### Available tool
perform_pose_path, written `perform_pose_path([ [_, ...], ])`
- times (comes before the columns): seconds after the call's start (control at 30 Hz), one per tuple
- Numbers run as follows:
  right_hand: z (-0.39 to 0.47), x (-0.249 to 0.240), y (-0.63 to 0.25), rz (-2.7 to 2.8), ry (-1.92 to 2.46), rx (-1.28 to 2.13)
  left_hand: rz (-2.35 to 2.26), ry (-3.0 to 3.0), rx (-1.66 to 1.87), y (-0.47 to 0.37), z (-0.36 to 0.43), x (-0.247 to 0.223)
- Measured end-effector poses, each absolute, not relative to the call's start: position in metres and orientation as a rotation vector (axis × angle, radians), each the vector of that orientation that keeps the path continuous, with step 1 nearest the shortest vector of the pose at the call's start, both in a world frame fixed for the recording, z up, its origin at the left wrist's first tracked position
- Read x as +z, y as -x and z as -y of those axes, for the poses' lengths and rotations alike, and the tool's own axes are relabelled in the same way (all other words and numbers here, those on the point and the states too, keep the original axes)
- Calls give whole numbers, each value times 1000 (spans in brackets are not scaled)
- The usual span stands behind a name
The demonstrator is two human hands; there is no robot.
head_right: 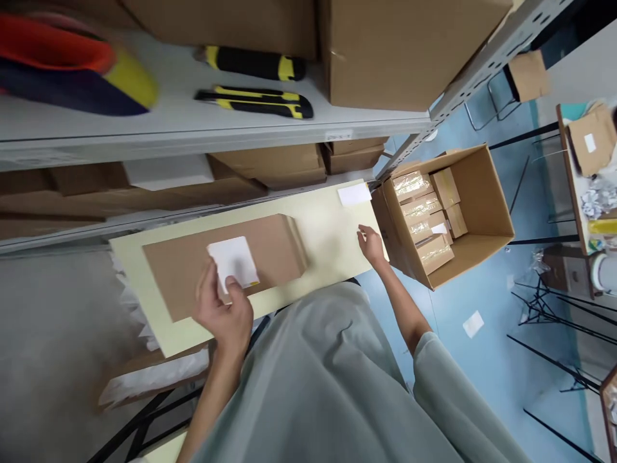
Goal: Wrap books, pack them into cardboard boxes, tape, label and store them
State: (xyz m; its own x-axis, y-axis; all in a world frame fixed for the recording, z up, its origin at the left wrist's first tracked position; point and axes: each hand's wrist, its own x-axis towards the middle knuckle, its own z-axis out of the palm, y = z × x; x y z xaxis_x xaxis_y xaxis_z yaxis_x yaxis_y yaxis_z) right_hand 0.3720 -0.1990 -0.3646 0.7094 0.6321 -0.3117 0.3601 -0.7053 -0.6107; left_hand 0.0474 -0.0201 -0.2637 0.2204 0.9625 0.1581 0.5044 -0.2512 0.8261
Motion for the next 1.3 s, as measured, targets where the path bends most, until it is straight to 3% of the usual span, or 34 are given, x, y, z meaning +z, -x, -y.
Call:
perform_pose_path([
  [0.13,184,-396,-453,691,2347,546,-1105,-1767,638,-168,33,-291],
  [0.3,145,-458,-507,587,2361,501,-1207,-1530,238,-300,23,-392],
  [0.5,125,-499,-510,580,2375,448,-1340,-1542,344,-365,13,-468],
  [1.3,117,-478,-472,629,2528,353,-1650,-1183,566,-374,17,-462],
])
